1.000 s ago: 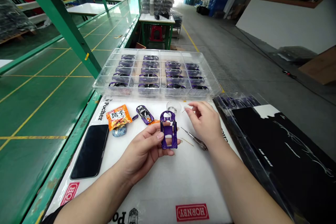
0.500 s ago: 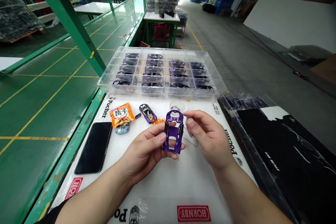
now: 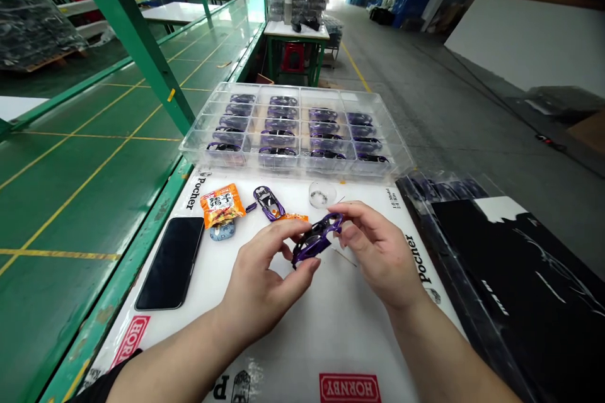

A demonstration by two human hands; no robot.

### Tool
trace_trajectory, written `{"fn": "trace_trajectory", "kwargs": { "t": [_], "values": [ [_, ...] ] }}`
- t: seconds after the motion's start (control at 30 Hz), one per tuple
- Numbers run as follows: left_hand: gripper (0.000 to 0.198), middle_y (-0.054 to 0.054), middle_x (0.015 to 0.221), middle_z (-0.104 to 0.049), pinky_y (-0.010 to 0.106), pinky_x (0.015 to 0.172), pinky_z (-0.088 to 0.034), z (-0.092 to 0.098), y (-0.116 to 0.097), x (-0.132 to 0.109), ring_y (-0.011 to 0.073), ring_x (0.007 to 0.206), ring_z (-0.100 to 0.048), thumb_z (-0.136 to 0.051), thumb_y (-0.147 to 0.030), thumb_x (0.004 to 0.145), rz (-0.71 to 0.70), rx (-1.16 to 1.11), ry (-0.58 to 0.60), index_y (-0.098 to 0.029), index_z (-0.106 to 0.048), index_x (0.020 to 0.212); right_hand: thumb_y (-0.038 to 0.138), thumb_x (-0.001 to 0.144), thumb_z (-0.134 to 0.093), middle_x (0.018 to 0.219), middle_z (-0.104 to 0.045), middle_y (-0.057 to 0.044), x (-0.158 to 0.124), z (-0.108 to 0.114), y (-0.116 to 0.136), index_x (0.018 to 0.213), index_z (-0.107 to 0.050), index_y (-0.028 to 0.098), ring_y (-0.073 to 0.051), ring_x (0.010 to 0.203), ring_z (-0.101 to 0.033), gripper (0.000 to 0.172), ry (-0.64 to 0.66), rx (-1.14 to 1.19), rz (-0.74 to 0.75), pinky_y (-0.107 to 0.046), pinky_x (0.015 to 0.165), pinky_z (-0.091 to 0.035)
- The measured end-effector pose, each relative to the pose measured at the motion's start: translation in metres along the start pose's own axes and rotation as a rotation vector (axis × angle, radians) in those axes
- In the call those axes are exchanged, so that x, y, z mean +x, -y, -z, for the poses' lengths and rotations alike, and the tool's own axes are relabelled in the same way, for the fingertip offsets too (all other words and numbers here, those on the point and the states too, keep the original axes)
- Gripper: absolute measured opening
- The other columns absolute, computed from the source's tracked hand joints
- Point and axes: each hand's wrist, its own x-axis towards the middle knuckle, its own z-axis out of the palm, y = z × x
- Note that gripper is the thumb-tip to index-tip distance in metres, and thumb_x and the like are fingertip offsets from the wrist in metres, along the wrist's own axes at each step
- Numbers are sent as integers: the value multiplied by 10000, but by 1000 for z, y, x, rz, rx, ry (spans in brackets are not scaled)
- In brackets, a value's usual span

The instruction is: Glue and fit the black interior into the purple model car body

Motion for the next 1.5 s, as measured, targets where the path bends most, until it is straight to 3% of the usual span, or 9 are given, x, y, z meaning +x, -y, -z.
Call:
{"fn": "trace_trajectory", "kwargs": {
  "t": [0.1,0.27,0.4,0.57,0.7,0.8,1.13,1.27,1.5],
  "values": [
    [368,90,1343,-837,373,894,-600,2,-2,0,278,1174,-770,-870,-250,984,-108,114,-33,-288,-790,1340,539,1059,-794,1176,-797,-49,-1,3,-3,1285,-851,353,-195,898,-726,298,34,54,-24,-348,823,-627],
    [390,77,1324,-858,481,1147,-550,8,0,6,312,1263,-764,-878,-195,965,-280,228,-78,-311,-802,1330,425,1010,-874,1356,-796,-66,0,2,-6,1316,-852,359,-227,1050,-766,314,70,81,-33,-372,899,-666],
    [415,71,1342,-858,505,1198,-528,13,-1,9,324,1275,-768,-893,-162,937,-322,234,-93,-323,-827,1315,340,1005,-882,1417,-791,-59,0,-1,-4,1324,-855,380,-246,1170,-775,323,69,64,0,-356,899,-675],
    [459,89,1436,-818,479,1229,-509,15,-6,12,345,1378,-723,-949,-214,894,-152,101,-102,-309,-846,1331,359,981,-915,1418,-794,-68,-2,1,-9,1311,-857,369,-269,1197,-770,336,27,97,33,-435,1028,-673],
    [535,111,1380,-818,428,1073,-576,14,-3,14,329,1226,-755,-995,-321,865,44,-31,-79,-281,-829,1372,377,976,-923,1430,-801,-63,-2,2,-12,1332,-840,377,-263,1182,-772,366,20,113,47,-456,1060,-666],
    [543,102,1317,-828,419,1059,-578,14,2,13,301,1145,-772,-988,-369,881,111,-101,-43,-267,-810,1384,388,979,-919,1453,-799,-62,-2,2,-12,1339,-834,376,-269,1193,-771,371,12,97,49,-463,1057,-665],
    [509,109,1302,-840,412,1076,-597,10,5,15,299,1196,-788,-996,-396,875,297,-432,-13,-223,-788,1306,355,1004,-893,1491,-769,-66,-4,0,-9,1396,-810,392,-257,1121,-749,402,32,-18,93,-441,964,-649],
    [505,104,1254,-853,421,1070,-601,8,6,16,298,1185,-795,-1007,-366,858,332,-500,-22,-212,-792,1289,387,1001,-897,1510,-742,-69,-5,0,-13,1448,-776,413,-267,1104,-720,464,37,-106,118,-481,974,-626],
    [511,105,1300,-835,436,1054,-603,10,7,10,316,1156,-779,-1001,-375,863,212,-264,-59,-248,-817,1322,397,975,-923,1520,-739,-78,-7,-1,-14,1432,-786,396,-263,1068,-740,476,15,-103,126,-476,972,-640]
  ]
}}
